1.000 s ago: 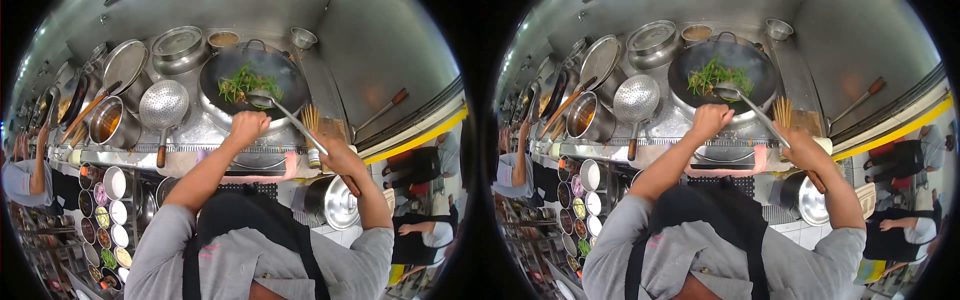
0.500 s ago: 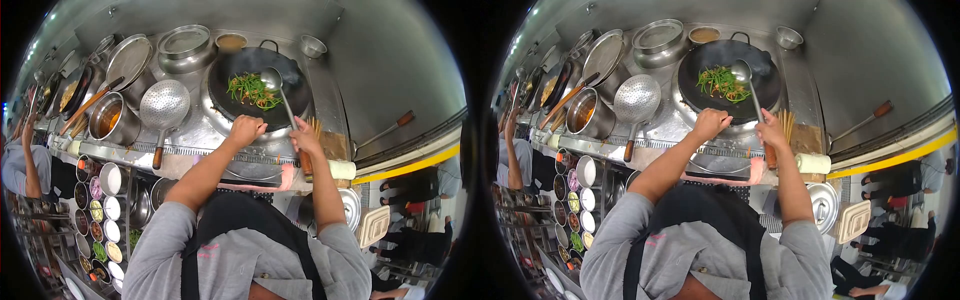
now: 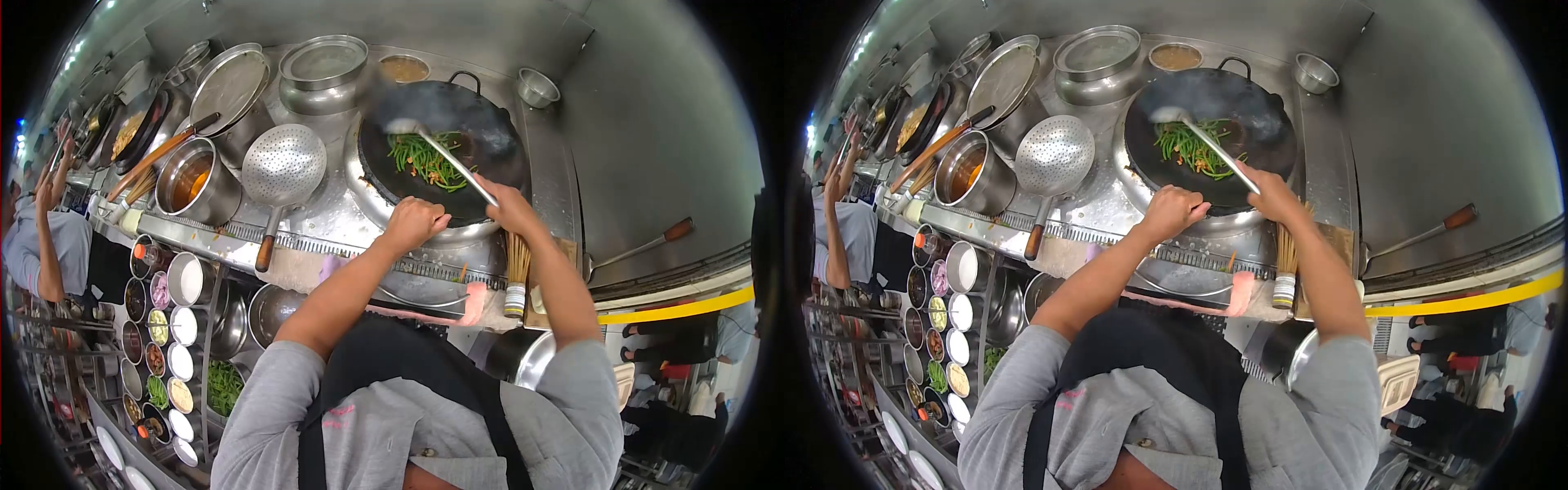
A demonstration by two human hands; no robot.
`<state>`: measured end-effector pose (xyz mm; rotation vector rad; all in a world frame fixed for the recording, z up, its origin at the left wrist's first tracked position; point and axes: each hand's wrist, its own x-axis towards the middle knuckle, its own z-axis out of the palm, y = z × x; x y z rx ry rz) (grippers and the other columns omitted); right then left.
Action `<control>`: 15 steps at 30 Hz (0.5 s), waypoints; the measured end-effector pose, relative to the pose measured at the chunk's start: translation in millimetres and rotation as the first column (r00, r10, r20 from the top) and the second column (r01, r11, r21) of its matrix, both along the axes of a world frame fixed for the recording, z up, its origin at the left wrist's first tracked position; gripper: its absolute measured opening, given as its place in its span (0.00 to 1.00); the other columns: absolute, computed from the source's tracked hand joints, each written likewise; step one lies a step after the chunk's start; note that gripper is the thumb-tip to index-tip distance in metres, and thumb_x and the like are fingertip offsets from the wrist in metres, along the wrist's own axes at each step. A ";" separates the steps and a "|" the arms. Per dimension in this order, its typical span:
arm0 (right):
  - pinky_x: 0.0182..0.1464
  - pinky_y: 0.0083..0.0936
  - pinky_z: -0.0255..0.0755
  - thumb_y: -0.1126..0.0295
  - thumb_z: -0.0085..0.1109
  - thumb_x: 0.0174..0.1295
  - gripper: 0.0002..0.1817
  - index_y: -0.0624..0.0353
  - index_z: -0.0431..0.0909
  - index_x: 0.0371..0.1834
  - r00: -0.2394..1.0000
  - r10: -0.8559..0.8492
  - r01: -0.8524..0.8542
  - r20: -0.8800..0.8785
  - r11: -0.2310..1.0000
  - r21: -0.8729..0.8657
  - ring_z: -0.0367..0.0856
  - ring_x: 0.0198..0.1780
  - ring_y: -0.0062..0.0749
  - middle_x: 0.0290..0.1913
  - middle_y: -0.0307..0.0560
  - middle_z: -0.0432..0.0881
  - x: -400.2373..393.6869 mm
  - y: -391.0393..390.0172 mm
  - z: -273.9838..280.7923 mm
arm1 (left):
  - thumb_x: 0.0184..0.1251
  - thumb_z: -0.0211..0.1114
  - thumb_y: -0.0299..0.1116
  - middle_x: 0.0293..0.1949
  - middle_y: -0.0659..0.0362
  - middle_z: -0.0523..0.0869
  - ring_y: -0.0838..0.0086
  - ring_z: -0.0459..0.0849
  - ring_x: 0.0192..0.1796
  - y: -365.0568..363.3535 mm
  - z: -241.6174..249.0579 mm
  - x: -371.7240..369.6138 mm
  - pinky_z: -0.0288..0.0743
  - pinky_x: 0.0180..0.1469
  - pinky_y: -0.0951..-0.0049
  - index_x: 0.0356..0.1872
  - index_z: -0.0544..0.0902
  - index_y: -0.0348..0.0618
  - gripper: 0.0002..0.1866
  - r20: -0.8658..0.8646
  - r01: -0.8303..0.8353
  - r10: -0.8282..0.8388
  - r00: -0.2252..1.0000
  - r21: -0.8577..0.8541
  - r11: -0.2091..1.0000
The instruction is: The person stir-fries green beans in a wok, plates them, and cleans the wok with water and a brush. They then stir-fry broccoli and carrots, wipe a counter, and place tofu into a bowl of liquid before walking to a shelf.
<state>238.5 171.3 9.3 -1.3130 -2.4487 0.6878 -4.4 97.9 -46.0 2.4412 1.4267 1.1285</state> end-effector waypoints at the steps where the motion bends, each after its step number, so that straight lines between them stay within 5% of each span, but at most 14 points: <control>1: 0.55 0.33 0.73 0.81 0.54 0.52 0.41 0.46 0.64 0.76 0.985 0.022 -0.029 0.169 0.999 0.038 0.83 0.48 0.47 0.49 0.63 0.82 7.1 -15.0 29.3 | 0.63 0.66 0.42 0.21 0.53 0.84 0.56 0.84 0.29 0.2 0.4 0.0 0.75 0.38 0.57 0.21 0.80 0.44 0.15 0.001 0.000 0.000 1.000 0.007 1.000; 2: 0.58 0.33 0.72 0.82 0.54 0.52 0.41 0.46 0.63 0.75 0.941 0.036 -0.063 0.336 0.996 0.070 0.82 0.52 0.51 0.54 0.65 0.81 15.4 -26.6 49.4 | 0.63 0.66 0.42 0.21 0.53 0.84 0.56 0.84 0.29 0.6 0.9 -0.3 0.75 0.38 0.57 0.21 0.80 0.44 0.16 0.004 -0.001 0.001 1.000 -0.004 1.000; 5: 0.59 0.34 0.72 0.81 0.53 0.53 0.41 0.48 0.63 0.75 0.945 -0.047 0.022 0.324 0.996 0.082 0.79 0.55 0.59 0.55 0.65 0.80 57.2 -49.7 63.5 | 0.63 0.66 0.43 0.21 0.53 0.84 0.55 0.84 0.28 -0.6 -0.6 0.8 0.75 0.38 0.57 0.21 0.80 0.44 0.16 0.019 0.014 -0.014 1.000 -0.028 1.000; 8: 0.57 0.33 0.73 0.80 0.52 0.54 0.40 0.49 0.63 0.75 0.998 -0.040 0.034 0.051 0.993 0.117 0.82 0.53 0.53 0.52 0.63 0.81 79.7 -72.9 58.1 | 0.63 0.66 0.43 0.21 0.52 0.83 0.54 0.83 0.28 3.1 -0.4 -0.2 0.75 0.36 0.55 0.21 0.80 0.44 0.16 0.021 0.023 -0.022 1.000 -0.038 0.999; 9: 0.53 0.32 0.74 0.79 0.52 0.54 0.39 0.50 0.64 0.75 0.995 -0.086 0.087 -0.051 0.996 0.028 0.83 0.46 0.45 0.46 0.60 0.83 72.4 -90.9 66.0 | 0.63 0.66 0.43 0.21 0.51 0.83 0.53 0.83 0.28 3.6 1.5 -0.7 0.75 0.36 0.55 0.21 0.80 0.44 0.17 0.014 0.020 -0.019 1.000 -0.062 0.998; 12: 0.51 0.32 0.74 0.79 0.52 0.54 0.39 0.51 0.63 0.75 0.952 -0.279 0.306 0.129 0.816 -0.491 0.82 0.40 0.39 0.43 0.58 0.84 39.2 -133.5 130.5 | 0.63 0.66 0.45 0.21 0.51 0.83 0.52 0.83 0.28 -4.3 10.8 1.2 0.75 0.35 0.53 0.21 0.80 0.43 0.18 -0.005 0.013 -0.014 1.000 -0.100 0.995; 15: 0.48 0.36 0.74 0.78 0.54 0.55 0.39 0.50 0.62 0.76 0.991 0.034 0.004 0.131 0.961 -0.276 0.83 0.41 0.50 0.42 0.62 0.83 45.6 -141.6 123.5 | 0.64 0.65 0.45 0.22 0.51 0.83 0.51 0.83 0.28 -14.1 40.7 4.0 0.76 0.34 0.54 0.21 0.80 0.43 0.18 -0.011 -0.002 0.001 1.000 -0.071 0.997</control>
